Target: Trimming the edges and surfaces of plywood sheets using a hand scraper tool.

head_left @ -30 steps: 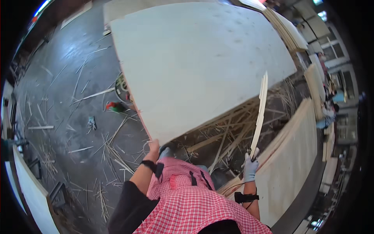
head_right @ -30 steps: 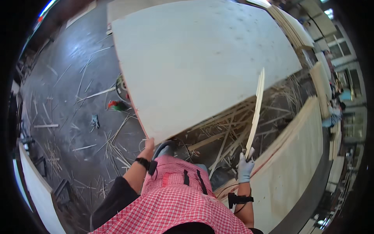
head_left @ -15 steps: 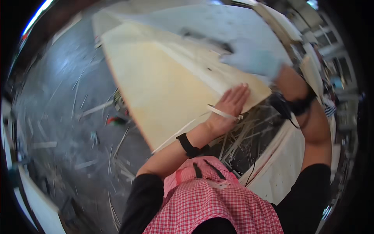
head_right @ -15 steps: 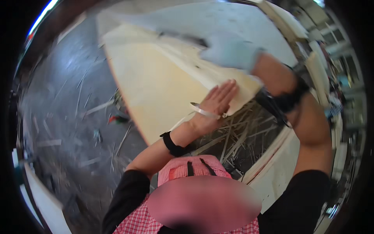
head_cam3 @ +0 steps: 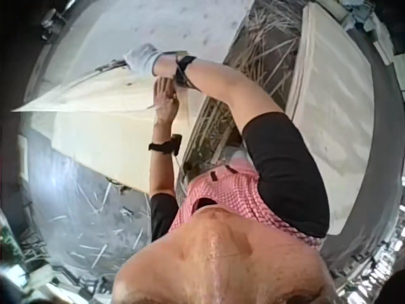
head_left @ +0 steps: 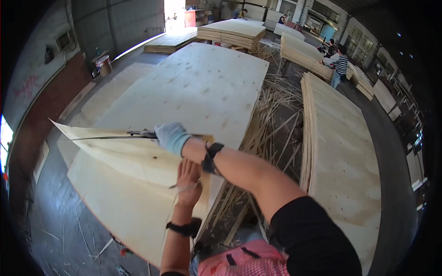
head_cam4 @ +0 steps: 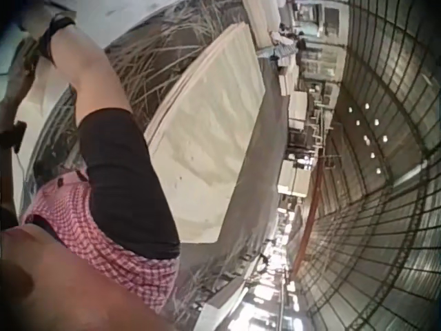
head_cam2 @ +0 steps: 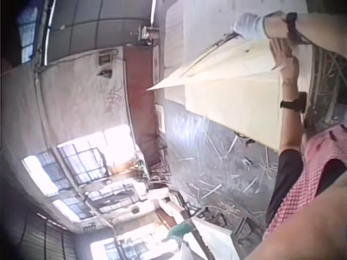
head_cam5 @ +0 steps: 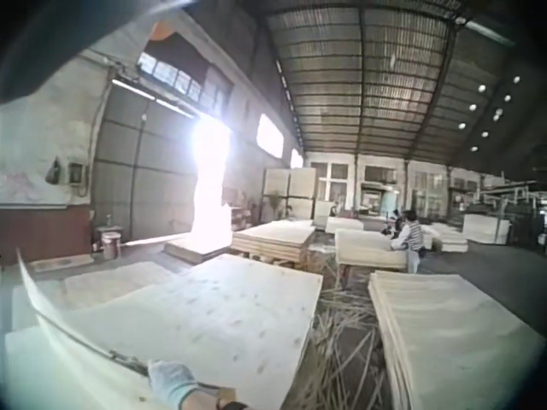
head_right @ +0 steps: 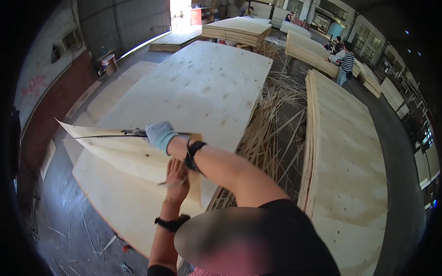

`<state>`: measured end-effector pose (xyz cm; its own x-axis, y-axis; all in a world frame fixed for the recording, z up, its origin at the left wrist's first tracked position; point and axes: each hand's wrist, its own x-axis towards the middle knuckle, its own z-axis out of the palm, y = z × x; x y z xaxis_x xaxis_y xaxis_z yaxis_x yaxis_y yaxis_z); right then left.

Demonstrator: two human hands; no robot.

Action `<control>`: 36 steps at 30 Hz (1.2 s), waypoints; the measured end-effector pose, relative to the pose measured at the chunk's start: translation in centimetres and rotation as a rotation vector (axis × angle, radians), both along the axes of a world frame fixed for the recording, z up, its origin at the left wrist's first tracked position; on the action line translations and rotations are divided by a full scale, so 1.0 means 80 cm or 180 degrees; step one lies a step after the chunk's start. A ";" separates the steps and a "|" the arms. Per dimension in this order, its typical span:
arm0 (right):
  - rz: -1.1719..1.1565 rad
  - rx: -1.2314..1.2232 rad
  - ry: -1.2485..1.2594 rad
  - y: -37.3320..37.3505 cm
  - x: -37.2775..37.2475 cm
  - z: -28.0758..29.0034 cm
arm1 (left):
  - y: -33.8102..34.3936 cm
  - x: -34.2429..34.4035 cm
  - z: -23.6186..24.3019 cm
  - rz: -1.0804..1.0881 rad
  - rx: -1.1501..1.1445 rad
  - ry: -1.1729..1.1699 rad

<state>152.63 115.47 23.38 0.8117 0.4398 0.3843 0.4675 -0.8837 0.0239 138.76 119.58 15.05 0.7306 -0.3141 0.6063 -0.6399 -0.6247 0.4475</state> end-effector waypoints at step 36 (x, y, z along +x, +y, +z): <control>-0.8523 0.4252 -0.1621 -1.021 -0.464 -0.060 | -1.029 0.536 0.088 -0.1077 -0.1768 0.4848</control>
<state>115.52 33.78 18.61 -0.8216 -0.5127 -0.2494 -0.2557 0.7224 -0.6425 181.65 37.23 22.07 0.6689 -0.5757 -0.4703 0.5015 -0.1175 0.8571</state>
